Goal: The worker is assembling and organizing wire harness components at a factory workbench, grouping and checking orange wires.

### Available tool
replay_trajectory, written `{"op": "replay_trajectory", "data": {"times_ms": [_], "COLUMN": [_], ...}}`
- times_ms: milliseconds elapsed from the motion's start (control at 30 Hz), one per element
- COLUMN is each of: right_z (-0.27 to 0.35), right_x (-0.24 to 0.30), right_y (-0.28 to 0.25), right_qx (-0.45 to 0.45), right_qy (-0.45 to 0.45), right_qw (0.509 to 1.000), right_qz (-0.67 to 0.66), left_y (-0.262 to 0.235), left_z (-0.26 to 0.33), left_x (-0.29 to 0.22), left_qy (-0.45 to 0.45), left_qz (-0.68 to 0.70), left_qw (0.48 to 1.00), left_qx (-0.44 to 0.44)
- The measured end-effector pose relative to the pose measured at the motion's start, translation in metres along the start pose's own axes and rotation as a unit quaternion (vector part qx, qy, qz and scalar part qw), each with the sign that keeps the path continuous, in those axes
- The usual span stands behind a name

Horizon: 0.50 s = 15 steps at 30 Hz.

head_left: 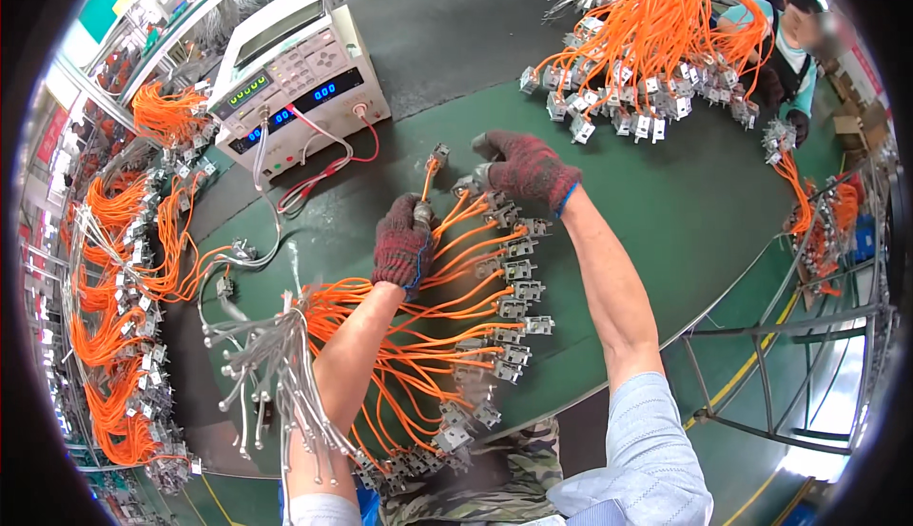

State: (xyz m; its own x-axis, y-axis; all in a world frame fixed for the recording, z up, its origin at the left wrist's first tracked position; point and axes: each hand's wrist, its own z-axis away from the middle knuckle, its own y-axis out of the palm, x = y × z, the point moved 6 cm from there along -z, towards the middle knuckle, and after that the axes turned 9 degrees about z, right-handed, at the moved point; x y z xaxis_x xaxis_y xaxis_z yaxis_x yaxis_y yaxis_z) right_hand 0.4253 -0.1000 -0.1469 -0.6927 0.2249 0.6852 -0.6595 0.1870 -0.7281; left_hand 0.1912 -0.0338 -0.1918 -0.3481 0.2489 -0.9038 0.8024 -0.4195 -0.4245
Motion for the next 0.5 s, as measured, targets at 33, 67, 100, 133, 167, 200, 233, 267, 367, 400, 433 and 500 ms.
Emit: {"op": "replay_trajectory", "data": {"times_ms": [33, 67, 100, 133, 167, 200, 233, 267, 367, 400, 433, 500], "right_z": [0.002, 0.006, 0.010, 0.015, 0.019, 0.025, 0.024, 0.020, -0.013, -0.026, -0.039, -0.054], "right_x": [-0.003, -0.008, -0.006, -0.002, 0.003, 0.011, 0.025, 0.042, 0.055, 0.051, 0.030, 0.009], "right_y": [0.006, 0.015, 0.016, 0.012, 0.007, 0.001, -0.001, -0.004, 0.005, 0.013, 0.022, 0.041], "right_qx": [-0.013, -0.025, -0.040, -0.086, -0.131, -0.176, -0.183, -0.189, -0.189, -0.183, -0.123, 0.004], "right_qy": [-0.015, -0.031, -0.047, -0.076, -0.105, -0.131, -0.163, -0.195, -0.197, -0.182, -0.114, 0.011], "right_qw": [1.000, 0.998, 0.996, 0.993, 0.985, 0.972, 0.966, 0.958, 0.955, 0.957, 0.975, 0.989], "right_qz": [-0.020, -0.041, -0.060, -0.010, 0.039, 0.087, 0.087, 0.087, 0.116, 0.130, 0.143, 0.149], "left_y": [0.000, 0.000, 0.001, 0.003, 0.004, 0.006, -0.001, -0.008, -0.014, -0.015, -0.004, 0.004], "left_z": [-0.001, -0.001, -0.002, -0.002, -0.001, -0.001, 0.003, 0.006, 0.003, 0.002, -0.001, 0.000], "left_x": [0.004, 0.008, 0.008, 0.008, 0.008, 0.005, 0.000, -0.007, 0.001, 0.006, 0.003, -0.002], "left_qy": [0.003, 0.007, 0.012, 0.020, 0.027, 0.035, 0.021, 0.007, 0.026, 0.041, 0.038, 0.024], "left_qz": [-0.010, -0.019, -0.028, -0.036, -0.043, -0.051, -0.042, -0.033, -0.047, -0.061, -0.044, -0.023], "left_qw": [1.000, 1.000, 0.999, 0.999, 0.999, 0.998, 0.999, 0.999, 0.997, 0.995, 0.997, 0.999], "left_qx": [-0.004, -0.008, -0.012, -0.011, -0.011, -0.007, -0.013, -0.019, -0.049, -0.061, -0.042, -0.019]}}
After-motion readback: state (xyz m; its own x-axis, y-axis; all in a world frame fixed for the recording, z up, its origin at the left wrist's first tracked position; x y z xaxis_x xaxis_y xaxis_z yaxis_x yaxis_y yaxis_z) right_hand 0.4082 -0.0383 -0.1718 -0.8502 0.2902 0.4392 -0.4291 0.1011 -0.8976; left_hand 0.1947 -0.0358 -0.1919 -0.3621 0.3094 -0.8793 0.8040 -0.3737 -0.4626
